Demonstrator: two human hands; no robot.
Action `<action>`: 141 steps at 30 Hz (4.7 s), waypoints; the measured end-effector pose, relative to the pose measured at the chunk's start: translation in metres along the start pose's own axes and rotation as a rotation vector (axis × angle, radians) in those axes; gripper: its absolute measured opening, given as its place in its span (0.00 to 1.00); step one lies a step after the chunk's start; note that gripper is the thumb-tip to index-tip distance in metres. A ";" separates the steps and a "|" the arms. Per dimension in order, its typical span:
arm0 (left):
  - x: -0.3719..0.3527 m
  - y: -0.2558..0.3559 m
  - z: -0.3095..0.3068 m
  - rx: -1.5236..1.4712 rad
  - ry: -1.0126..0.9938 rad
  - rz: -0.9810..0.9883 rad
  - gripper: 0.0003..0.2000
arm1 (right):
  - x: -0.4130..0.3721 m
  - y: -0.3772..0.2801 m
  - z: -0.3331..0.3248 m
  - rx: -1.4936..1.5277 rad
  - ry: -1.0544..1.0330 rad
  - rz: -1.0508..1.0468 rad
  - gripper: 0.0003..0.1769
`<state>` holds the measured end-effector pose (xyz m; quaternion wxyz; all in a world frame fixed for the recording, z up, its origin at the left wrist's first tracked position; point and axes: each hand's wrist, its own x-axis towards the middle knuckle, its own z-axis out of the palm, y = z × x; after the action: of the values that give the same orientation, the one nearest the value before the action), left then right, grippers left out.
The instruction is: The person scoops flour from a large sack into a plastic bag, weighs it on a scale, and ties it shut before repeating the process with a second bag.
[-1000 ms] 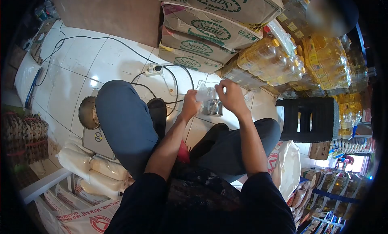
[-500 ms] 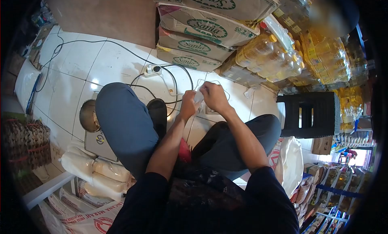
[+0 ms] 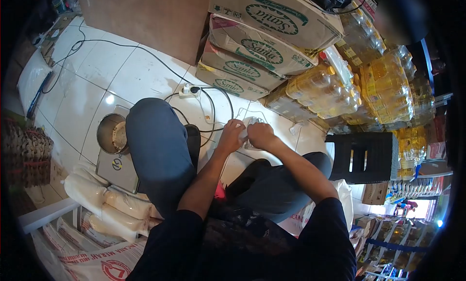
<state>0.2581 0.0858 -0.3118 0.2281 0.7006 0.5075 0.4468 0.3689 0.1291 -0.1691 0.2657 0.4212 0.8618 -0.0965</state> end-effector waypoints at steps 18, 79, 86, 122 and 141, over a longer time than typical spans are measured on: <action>-0.011 -0.021 0.030 -0.187 0.108 -0.028 0.20 | 0.001 -0.003 -0.002 0.224 -0.017 -0.130 0.13; 0.061 0.073 -0.041 0.208 -0.065 0.153 0.04 | -0.033 0.024 -0.001 1.898 0.418 0.236 0.17; 0.137 0.089 -0.083 0.394 -0.443 0.269 0.03 | -0.039 0.008 -0.006 2.918 0.419 -0.131 0.12; 0.136 0.232 -0.226 0.006 -0.290 0.077 0.05 | -0.093 0.020 -0.134 1.019 0.672 -0.606 0.09; 0.053 0.042 -0.056 -0.387 -0.224 -0.595 0.05 | -0.002 0.017 0.039 0.937 0.607 0.090 0.07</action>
<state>0.2360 0.1104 -0.2308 0.5304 0.5110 0.5669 0.3691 0.3974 0.1232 -0.1994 -0.2063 0.5394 0.7458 -0.3321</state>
